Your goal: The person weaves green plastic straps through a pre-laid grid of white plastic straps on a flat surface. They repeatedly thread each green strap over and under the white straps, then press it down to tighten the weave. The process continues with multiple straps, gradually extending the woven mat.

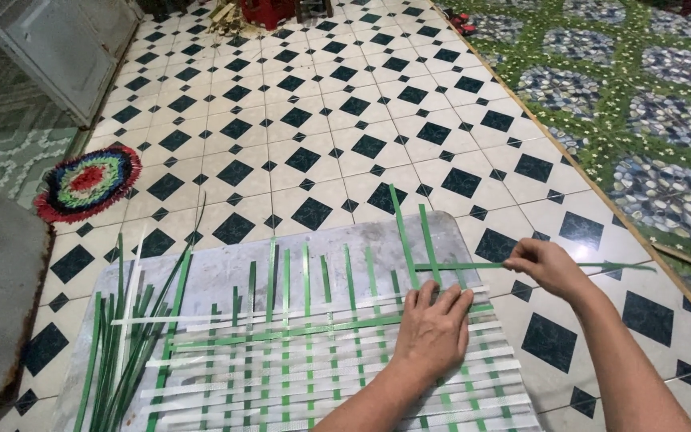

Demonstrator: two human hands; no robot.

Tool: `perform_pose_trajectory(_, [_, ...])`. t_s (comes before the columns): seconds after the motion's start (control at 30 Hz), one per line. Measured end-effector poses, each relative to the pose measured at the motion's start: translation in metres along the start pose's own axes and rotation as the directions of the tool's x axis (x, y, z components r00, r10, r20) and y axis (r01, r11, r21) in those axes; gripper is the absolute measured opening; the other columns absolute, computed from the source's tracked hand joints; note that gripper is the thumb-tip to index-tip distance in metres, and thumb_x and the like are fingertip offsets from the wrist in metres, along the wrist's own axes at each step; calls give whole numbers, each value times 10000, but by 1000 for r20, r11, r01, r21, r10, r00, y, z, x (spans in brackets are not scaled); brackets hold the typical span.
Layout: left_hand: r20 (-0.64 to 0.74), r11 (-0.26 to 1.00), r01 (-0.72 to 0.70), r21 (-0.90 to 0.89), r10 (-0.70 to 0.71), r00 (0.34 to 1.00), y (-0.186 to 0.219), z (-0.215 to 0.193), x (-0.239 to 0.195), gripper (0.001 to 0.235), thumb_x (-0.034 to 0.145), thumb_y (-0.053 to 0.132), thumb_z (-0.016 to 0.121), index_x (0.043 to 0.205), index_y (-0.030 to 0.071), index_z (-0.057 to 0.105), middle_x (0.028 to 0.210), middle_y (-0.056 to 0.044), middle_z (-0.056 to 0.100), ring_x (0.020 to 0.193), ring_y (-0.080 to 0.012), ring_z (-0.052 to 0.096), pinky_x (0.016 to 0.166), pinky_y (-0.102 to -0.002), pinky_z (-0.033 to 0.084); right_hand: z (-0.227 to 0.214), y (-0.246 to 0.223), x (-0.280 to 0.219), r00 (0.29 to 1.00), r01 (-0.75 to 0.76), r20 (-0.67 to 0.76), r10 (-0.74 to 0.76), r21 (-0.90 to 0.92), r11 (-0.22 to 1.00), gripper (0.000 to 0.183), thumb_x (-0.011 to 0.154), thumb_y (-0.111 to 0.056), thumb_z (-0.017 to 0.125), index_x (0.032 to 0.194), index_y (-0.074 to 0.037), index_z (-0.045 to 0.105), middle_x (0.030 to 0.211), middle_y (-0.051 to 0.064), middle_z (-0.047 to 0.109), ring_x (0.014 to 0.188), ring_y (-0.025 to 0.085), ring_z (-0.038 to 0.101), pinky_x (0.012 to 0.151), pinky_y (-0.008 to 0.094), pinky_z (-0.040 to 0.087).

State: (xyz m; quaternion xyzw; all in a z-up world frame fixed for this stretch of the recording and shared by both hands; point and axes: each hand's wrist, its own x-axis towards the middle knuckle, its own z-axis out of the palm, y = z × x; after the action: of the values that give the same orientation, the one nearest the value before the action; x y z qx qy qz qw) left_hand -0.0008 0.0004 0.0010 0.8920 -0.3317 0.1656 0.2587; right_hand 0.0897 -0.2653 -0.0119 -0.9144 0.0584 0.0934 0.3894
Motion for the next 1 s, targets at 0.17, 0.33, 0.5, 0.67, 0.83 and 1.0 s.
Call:
perform_pose_trajectory(0.17, [62,999,30,16,-31,998,2,-2,1,486,888,246,545,1344,78,557,1288,-112,591,1162,-399,450,938,-548,324,2,14,16,990,130,44,-135,106,986,164,862,-136,718,743,-38,662,673,73,620,662,184,556,625,321,440])
perform_pose_trajectory(0.33, [56,1000,19,8,-19,998,5,-8,4,487,901,246,550,1345,45,560,1280,-139,603,1142,-428,437,967,-531,342,7,20,23,984,157,59,-171,195,968,141,868,-127,700,749,-52,694,672,57,606,665,170,525,645,317,433])
perform_pose_trajectory(0.5, [32,1000,14,0,-14,999,4,-4,1,488,879,227,579,1330,42,569,1266,-159,605,1177,-491,431,1018,-599,320,6,12,19,986,131,76,-147,183,974,157,884,-128,688,755,-38,688,669,61,589,650,171,506,629,316,415])
perform_pose_trajectory(0.67, [56,1000,30,-9,-29,998,6,-9,5,478,886,228,563,1327,44,564,1281,-171,595,1191,-488,421,1003,-623,309,0,5,24,979,162,95,-178,154,975,147,879,-126,696,755,-47,690,664,53,572,642,167,512,618,311,417])
perform_pose_trajectory(0.83, [23,1000,18,-4,-18,1000,4,-4,2,455,881,224,557,1307,63,570,1251,-149,598,1180,-476,440,990,-611,311,-7,-30,12,968,211,126,-217,62,976,203,874,-138,709,705,-54,634,637,54,585,607,164,499,599,310,410])
perform_pose_trajectory(1.0, [-34,1000,-12,10,12,999,0,0,0,455,863,220,581,1287,58,594,1246,-151,616,1164,-447,460,997,-570,314,-9,-59,-10,995,92,51,-87,-88,992,183,850,-154,747,720,-52,670,661,57,627,635,169,531,612,320,430])
